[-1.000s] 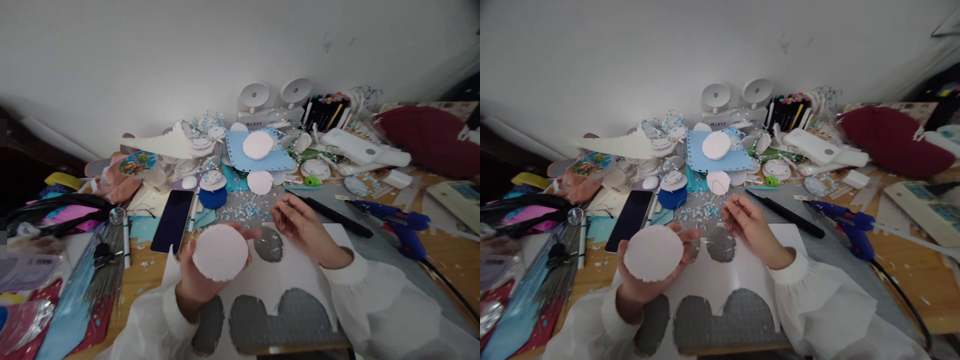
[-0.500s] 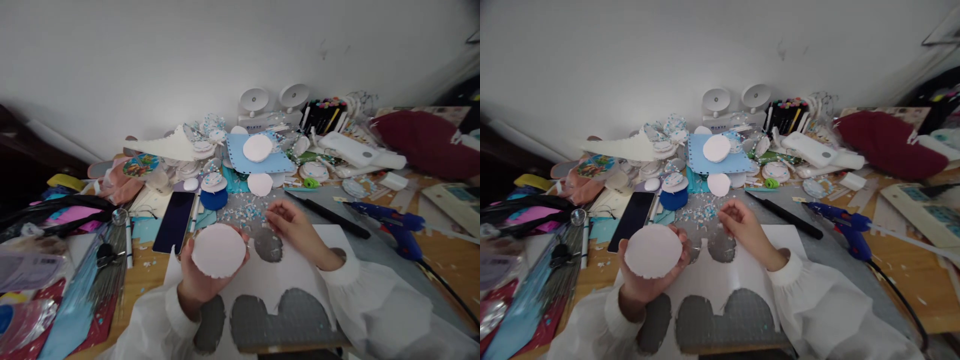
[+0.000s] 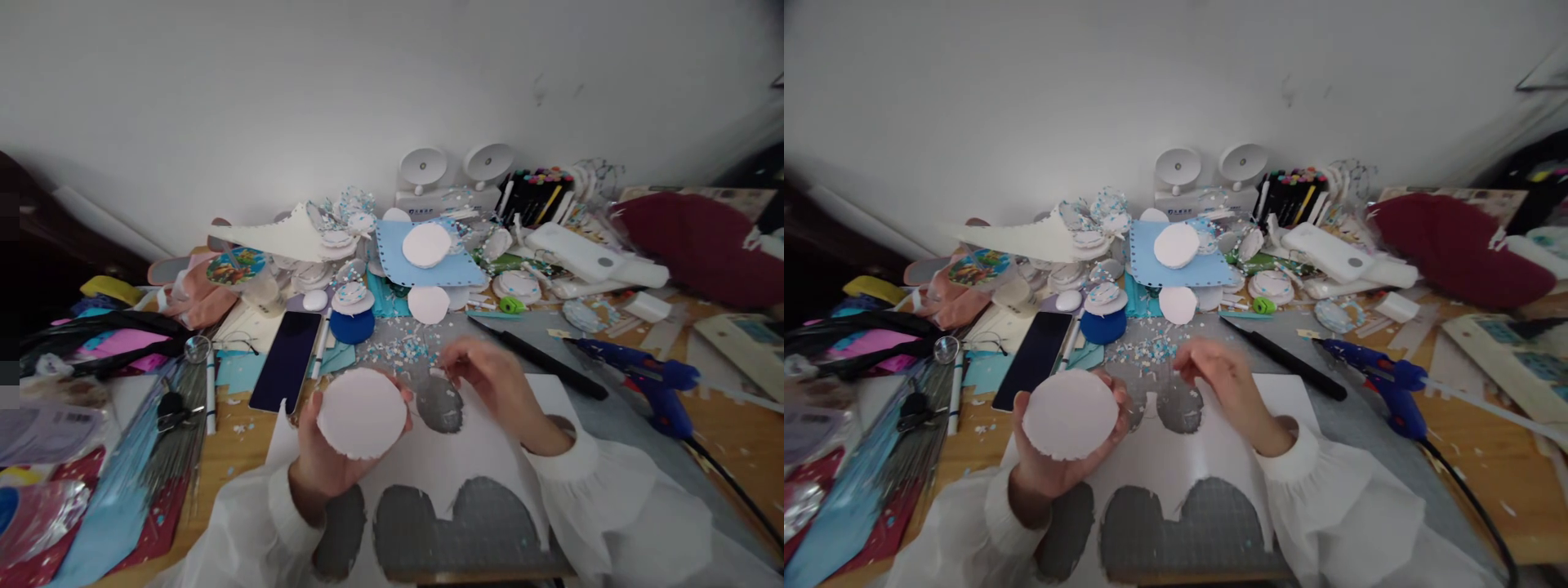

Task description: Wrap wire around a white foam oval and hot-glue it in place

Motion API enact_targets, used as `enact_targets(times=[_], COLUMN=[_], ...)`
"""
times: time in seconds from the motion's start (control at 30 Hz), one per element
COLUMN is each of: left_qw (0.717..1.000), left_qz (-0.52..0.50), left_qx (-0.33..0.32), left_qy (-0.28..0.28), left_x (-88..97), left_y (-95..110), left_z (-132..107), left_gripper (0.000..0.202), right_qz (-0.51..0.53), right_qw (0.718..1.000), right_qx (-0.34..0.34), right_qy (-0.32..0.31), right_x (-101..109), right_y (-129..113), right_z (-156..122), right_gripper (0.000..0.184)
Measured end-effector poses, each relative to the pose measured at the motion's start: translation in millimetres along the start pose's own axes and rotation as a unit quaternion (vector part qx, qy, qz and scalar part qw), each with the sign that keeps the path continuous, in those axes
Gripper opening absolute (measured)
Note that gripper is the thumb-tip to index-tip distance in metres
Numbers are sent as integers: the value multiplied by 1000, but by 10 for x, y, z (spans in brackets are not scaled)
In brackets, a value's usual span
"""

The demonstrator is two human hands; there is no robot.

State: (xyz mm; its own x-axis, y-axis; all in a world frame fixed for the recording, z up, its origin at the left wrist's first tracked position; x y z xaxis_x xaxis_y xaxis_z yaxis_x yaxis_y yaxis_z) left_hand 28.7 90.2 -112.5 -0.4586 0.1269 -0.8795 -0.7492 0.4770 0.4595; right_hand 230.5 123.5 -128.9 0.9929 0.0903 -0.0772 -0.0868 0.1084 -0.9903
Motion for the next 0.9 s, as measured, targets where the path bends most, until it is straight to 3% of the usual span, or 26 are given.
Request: enact_targets(times=[0.1, 0.23, 0.33, 0.53, 0.7, 0.73, 0.8, 0.9], left_qw=[999, 996, 990, 983, 988, 990, 994, 999], left_qz=[21, 56, 89, 91, 35, 20, -2, -24], left_qx=[14, 19, 33, 55, 45, 41, 27, 3], left_qy=[-31, -66, -102, -151, -144, -136, -107, -45], left_x=[2, 35, 56, 92, 76, 67, 57, 62], left_y=[-5, -19, -42, -91, -68, -51, -15, 25], left_z=[-4, -8, -5, 16, 10, 8, 7, 14], left_gripper=[59, 61, 63, 67, 67, 66, 63, 56], right_qz=[-66, -169, -198, -220, -227, -238, -241, -178], right_qw=[989, 946, 935, 928, 910, 907, 916, 956], right_qx=[69, 145, 136, 133, 203, 216, 222, 178], right_qy=[-110, -234, -261, -270, -281, -272, -233, -150], right_x=[-84, -213, -263, -265, -260, -256, -233, -156], right_y=[-59, -69, -32, -17, -18, -22, -39, -79], right_z=[-62, -160, -193, -199, -209, -208, -200, -183], right_gripper=[25, 85, 98, 82, 13, 7, 13, 22])
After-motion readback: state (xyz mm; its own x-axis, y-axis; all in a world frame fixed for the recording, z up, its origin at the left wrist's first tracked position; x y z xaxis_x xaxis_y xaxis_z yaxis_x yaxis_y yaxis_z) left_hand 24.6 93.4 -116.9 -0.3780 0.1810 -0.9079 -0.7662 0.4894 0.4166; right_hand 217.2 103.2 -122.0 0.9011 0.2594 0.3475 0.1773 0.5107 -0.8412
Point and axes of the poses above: each hand's wrist, its own z-axis towards the middle knuckle, its own x-axis out of the back of the hand, y = z × x, the point moved 2 cm from there along z, towards the middle knuckle
